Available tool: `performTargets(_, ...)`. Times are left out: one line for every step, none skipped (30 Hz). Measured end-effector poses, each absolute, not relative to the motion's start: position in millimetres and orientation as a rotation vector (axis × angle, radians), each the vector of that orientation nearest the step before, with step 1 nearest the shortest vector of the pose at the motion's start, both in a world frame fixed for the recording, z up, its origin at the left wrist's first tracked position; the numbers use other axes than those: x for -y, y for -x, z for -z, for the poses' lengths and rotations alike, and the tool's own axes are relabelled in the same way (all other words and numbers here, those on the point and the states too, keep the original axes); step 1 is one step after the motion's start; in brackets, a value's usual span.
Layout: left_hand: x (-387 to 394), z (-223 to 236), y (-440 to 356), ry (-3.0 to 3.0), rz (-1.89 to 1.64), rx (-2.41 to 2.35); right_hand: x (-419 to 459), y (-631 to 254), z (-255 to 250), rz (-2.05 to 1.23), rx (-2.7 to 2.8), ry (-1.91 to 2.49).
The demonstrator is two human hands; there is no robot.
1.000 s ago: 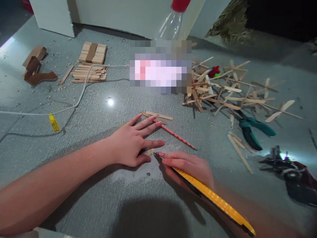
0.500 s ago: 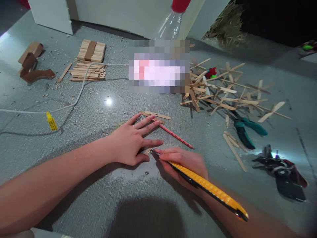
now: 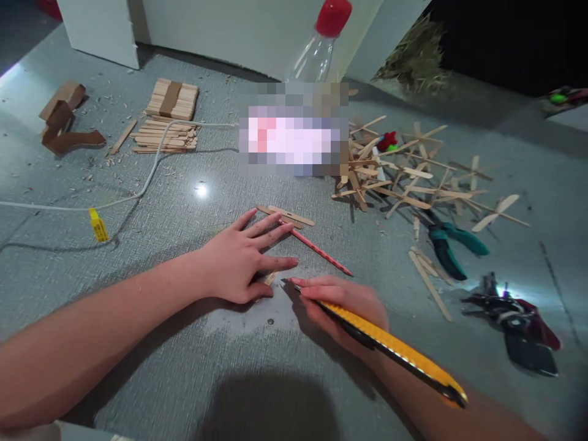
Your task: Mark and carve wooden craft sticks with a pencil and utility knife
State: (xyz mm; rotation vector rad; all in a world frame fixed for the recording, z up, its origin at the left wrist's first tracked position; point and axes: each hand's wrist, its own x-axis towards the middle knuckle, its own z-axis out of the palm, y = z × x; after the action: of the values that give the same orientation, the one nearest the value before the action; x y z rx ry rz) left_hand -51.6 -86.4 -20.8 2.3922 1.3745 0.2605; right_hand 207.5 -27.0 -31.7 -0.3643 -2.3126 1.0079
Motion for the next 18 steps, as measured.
performTargets(86.5, 21.3, 51.4, -2.395, -0.262, -1.372, 26.8, -205.5, 31.6, -0.998, 2.305, 0.371)
performTargets(86.5, 21.8, 51.3, -2.401, -0.267, -1.369, 26.9, -203.5, 31.4, -0.998, 2.302, 0.385)
performTargets(86.6, 22.2, 51.3, -2.408, -0.273, -1.365, 27.2, -201.5, 31.1, -1.001, 2.302, 0.393)
performTargets(86.6, 22.6, 51.3, -2.414, -0.277, -1.36, 27.6, -199.9, 30.7, -1.006, 2.301, 0.397)
performTargets(86.5, 22.8, 51.4, -2.416, -0.28, -1.358, 28.1, -198.6, 30.4, -1.012, 2.301, 0.398)
performTargets(86.3, 22.8, 51.5, -2.416, -0.28, -1.357, 28.5, -197.8, 30.2, -1.016, 2.3, 0.402)
performTargets(86.0, 22.7, 51.6, -2.414, -0.278, -1.357, 28.8, -197.4, 30.0, -1.017, 2.301, 0.405)
performTargets(85.7, 22.4, 51.7, -2.412, -0.273, -1.357, 28.8, -197.3, 30.1, -1.02, 2.305, 0.407)
performTargets(85.4, 22.1, 51.7, -2.408, -0.27, -1.358, 28.8, -197.4, 30.2, -1.025, 2.311, 0.409)
performTargets(85.1, 21.7, 51.7, -2.407, -0.27, -1.359, 28.6, -197.6, 30.5, -1.03, 2.319, 0.409)
performTargets(84.8, 21.5, 51.5, -2.406, -0.273, -1.36, 28.3, -197.7, 30.7, -1.033, 2.325, 0.409)
performTargets(84.6, 21.4, 51.4, -2.406, -0.277, -1.359, 28.1, -197.7, 30.8, -1.033, 2.329, 0.406)
performTargets(84.4, 21.5, 51.1, -2.406, -0.282, -1.36, 27.9, -197.5, 30.9, -1.033, 2.335, 0.399)
performTargets(84.4, 21.8, 50.9, -2.405, -0.286, -1.361, 27.8, -197.2, 30.7, -1.034, 2.339, 0.39)
performTargets(84.4, 22.2, 50.7, -2.405, -0.291, -1.363, 27.9, -196.8, 30.5, -1.032, 2.341, 0.374)
performTargets(84.6, 22.7, 50.5, -2.405, -0.294, -1.365, 28.2, -196.4, 30.0, -1.034, 2.343, 0.361)
performTargets(84.7, 23.2, 50.4, -2.404, -0.296, -1.366, 28.6, -196.3, 29.5, -1.038, 2.346, 0.354)
performTargets(84.9, 23.6, 50.3, -2.403, -0.297, -1.367, 29.2, -196.4, 29.0, -1.045, 2.35, 0.348)
